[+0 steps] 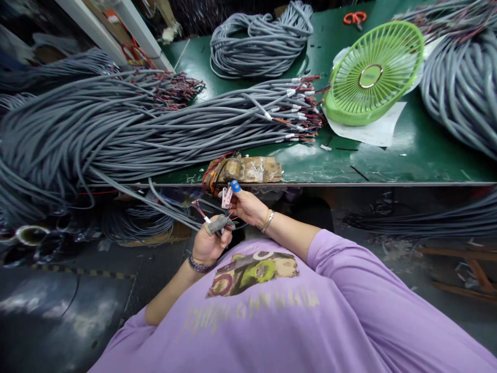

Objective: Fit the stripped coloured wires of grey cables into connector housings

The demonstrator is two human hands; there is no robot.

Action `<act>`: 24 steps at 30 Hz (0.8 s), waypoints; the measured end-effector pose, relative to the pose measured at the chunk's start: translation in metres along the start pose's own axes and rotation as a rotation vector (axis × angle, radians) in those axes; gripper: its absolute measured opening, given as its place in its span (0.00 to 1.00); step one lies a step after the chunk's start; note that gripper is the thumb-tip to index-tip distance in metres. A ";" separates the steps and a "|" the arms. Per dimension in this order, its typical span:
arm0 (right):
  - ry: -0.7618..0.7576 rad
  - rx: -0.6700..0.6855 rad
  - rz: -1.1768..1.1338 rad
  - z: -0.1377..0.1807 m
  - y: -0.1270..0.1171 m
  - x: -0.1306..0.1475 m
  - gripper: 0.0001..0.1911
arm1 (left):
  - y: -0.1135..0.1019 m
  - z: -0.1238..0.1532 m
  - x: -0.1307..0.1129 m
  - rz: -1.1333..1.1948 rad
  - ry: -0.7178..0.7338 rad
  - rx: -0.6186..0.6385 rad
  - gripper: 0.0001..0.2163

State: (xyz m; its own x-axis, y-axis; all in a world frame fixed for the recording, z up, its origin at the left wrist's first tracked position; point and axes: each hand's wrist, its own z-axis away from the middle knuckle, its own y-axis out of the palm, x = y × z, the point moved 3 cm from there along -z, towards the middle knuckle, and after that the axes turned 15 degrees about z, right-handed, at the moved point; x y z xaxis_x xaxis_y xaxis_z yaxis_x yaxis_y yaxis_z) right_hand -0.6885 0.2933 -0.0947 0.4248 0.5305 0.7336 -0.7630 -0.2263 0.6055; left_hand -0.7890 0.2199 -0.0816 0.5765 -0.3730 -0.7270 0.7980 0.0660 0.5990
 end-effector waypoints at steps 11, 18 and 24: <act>0.090 0.163 0.091 0.016 0.000 0.009 0.22 | 0.000 0.014 0.003 -0.073 0.097 0.003 0.16; -0.214 -0.040 0.281 0.014 -0.007 0.005 0.22 | 0.007 0.012 -0.002 -0.038 0.175 -0.034 0.16; -0.076 0.070 0.142 0.008 -0.003 0.000 0.24 | 0.007 0.008 -0.001 -0.035 0.176 -0.028 0.16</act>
State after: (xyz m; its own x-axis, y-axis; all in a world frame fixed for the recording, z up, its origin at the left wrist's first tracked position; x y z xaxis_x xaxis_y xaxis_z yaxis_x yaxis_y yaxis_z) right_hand -0.6827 0.2877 -0.0940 0.3523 0.4268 0.8329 -0.7836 -0.3522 0.5118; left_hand -0.7851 0.2129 -0.0735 0.5679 -0.2081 -0.7963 0.8214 0.0825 0.5643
